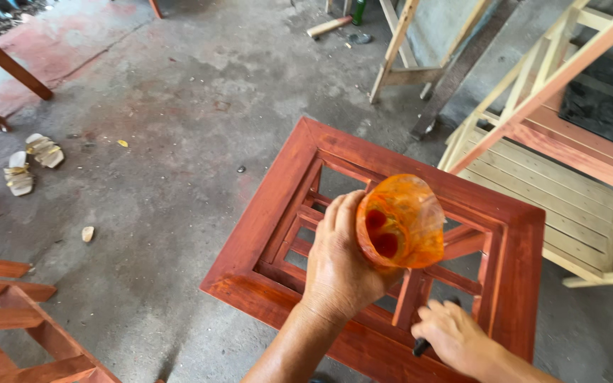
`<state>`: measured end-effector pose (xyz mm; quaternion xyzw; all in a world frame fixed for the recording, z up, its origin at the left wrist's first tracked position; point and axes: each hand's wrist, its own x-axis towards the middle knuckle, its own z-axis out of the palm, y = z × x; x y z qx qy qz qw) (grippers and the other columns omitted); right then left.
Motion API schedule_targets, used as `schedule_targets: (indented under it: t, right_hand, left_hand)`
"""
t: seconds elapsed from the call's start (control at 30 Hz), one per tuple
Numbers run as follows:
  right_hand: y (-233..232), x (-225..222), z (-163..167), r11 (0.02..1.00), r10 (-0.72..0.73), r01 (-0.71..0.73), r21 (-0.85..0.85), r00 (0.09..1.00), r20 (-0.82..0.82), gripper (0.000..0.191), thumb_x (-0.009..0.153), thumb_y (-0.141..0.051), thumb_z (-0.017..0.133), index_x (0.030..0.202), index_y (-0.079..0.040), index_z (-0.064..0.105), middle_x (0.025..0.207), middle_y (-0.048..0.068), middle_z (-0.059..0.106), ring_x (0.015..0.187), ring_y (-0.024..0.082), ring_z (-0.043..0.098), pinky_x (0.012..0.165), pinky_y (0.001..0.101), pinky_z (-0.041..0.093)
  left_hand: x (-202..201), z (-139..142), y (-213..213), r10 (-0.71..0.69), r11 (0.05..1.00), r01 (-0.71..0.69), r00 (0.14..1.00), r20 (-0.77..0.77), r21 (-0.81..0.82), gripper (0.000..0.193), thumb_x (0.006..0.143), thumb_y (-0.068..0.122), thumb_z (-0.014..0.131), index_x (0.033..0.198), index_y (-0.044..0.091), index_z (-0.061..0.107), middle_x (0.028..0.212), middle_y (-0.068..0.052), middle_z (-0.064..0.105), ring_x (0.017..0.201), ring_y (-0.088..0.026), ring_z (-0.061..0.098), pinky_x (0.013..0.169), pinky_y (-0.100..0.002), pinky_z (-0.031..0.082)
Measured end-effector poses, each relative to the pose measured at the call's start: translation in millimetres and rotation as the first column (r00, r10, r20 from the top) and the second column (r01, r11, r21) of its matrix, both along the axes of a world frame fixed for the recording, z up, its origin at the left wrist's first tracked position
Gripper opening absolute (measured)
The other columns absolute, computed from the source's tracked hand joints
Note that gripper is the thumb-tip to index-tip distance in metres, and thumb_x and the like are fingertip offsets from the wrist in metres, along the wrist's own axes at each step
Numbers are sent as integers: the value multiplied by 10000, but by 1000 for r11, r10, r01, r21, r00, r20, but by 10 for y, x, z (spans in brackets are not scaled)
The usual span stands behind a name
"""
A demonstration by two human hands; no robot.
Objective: The person applies reddish-orange wood stain to a wooden table frame using a brush, holding a cut plastic bottle of stain in one hand. They brush the lower rails, legs, and frame edges, working around the table to coat the wood surfaces.
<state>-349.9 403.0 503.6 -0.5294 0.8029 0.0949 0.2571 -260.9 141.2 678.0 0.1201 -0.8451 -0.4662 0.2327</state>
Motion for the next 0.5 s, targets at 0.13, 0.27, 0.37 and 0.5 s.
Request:
schedule_targets:
  t: [0.13,0.27,0.37,0.5]
  right_hand:
    - [131,-164,-68,986,-14,-6,-168,993,-115,175,775,-69,651,825,-215,732,978,25,599,999,241,560,899,349,484]
    - [306,-241,-254,993,-120,122,-2,980,-161,188,862,-71,605,897,-205,731,948,9,596,1005,187,569,973,324,479]
    - [330,-180,-389,949,-208,256,182,946,-249,225,875,-116,595,997,-251,728,1031,7,592,1118,204,544,984,333,475]
    - [257,-80,-458,952,-224,278,130,919,-324,229,888,-97,587,1023,-222,722,1068,47,614,1105,246,575,959,372,492]
  left_hand:
    - [-39,6,15,-7,1000,7,1000,-4,11,1040,543,278,966,1422,41,463,1422,-156,538,1287,-366,559,1045,-435,498]
    - [-39,7,5,-31,999,31,997,69,11,1058,548,274,955,1446,47,445,1439,-158,515,1290,-359,550,1026,-427,504]
    - [-23,8,-16,-25,1000,25,999,46,-8,1059,532,275,962,1427,37,449,1428,-158,519,1285,-359,552,1052,-430,492]
    - [1,4,-27,-23,1000,23,1000,15,-18,1059,546,299,973,1425,31,447,1432,-163,516,1306,-359,546,1055,-429,492]
